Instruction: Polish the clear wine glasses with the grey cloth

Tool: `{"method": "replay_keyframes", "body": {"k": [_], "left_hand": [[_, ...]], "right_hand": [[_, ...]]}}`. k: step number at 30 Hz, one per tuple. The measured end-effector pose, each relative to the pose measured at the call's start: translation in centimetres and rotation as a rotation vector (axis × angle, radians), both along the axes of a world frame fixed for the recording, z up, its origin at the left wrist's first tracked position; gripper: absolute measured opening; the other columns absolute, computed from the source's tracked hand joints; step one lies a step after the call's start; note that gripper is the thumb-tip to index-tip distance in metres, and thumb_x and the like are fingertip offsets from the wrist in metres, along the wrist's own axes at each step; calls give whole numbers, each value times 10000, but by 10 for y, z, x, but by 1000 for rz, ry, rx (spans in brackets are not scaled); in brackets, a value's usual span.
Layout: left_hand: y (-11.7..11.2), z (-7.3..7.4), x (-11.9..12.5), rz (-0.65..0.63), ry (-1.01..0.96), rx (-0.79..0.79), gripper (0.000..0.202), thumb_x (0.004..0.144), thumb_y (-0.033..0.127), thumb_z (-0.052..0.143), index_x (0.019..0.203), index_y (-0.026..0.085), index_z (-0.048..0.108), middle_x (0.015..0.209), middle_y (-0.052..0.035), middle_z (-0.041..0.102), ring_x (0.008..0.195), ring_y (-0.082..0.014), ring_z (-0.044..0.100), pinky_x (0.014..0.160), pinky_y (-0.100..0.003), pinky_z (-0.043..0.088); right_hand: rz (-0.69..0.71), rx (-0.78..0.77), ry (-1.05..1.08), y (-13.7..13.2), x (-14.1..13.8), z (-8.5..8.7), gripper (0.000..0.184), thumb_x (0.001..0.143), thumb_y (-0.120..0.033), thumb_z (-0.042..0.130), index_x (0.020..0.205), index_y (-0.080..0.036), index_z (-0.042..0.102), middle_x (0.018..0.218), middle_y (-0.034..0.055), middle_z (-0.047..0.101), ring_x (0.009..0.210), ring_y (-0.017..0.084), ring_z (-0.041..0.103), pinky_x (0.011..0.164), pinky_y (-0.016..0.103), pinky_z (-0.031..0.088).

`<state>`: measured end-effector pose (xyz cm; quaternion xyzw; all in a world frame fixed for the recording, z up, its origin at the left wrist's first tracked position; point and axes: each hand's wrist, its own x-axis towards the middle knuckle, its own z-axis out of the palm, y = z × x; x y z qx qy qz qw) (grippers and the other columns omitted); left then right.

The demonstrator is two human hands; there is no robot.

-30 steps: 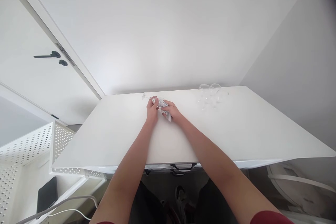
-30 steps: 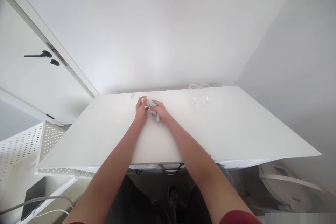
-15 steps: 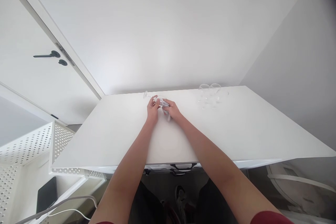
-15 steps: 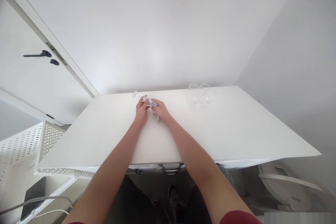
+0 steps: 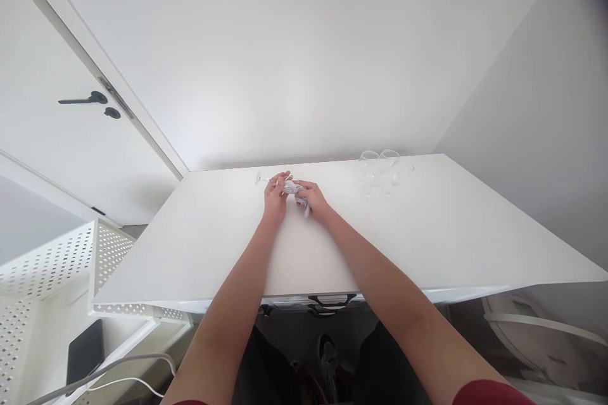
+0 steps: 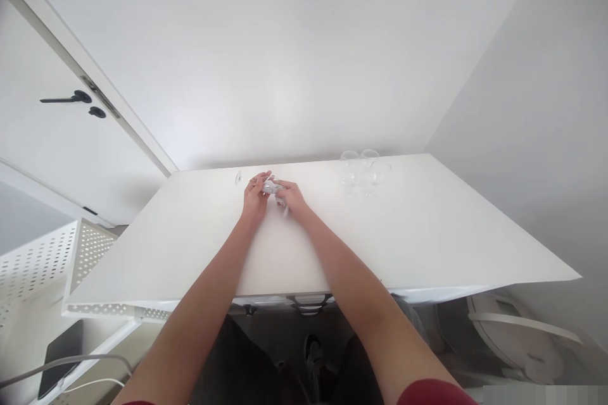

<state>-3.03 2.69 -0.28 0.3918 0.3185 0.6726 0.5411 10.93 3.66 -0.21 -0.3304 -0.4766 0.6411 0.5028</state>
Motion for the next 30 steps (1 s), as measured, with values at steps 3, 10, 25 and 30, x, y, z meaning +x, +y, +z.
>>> {"method": "replay_keyframes", "body": {"k": [3, 10, 25, 30], "left_hand": [[2, -2, -4, 6, -41, 24, 329, 897, 523, 722, 1064, 242, 680, 1515, -103, 574, 1380, -293, 563, 1068, -452, 493], [-2, 2, -6, 111, -69, 114, 306, 902, 506, 734, 1103, 288, 657, 1552, -64, 536, 1465, -254, 484, 1132, -449, 469], [-10, 7, 10, 1, 126, 170, 294, 836, 432, 821, 1074, 268, 768, 1564, -64, 543, 1534, -307, 386, 1246, -511, 313], [-11, 8, 10, 102, 162, 170, 293, 872, 475, 770, 1093, 283, 781, 1601, -40, 499, 1500, -307, 430, 1199, -503, 390]], "right_hand": [[-63, -73, 158, 3, 4, 1, 306, 582, -212, 653, 875, -189, 735, 700, 17, 643, 522, 117, 462, 475, 278, 402], [-195, -50, 152, 2, 6, 4, 289, 742, -451, 658, 626, -219, 531, 701, 50, 654, 647, 170, 569, 538, 275, 451], [50, -137, 219, 3, 11, 5, 488, 766, -567, 756, 1110, -230, 678, 614, -33, 592, 579, 159, 569, 509, 266, 432], [-16, 76, 158, -3, 6, 9, 514, 792, -608, 765, 1153, -280, 601, 674, -37, 648, 532, 131, 526, 490, 247, 389]]}}
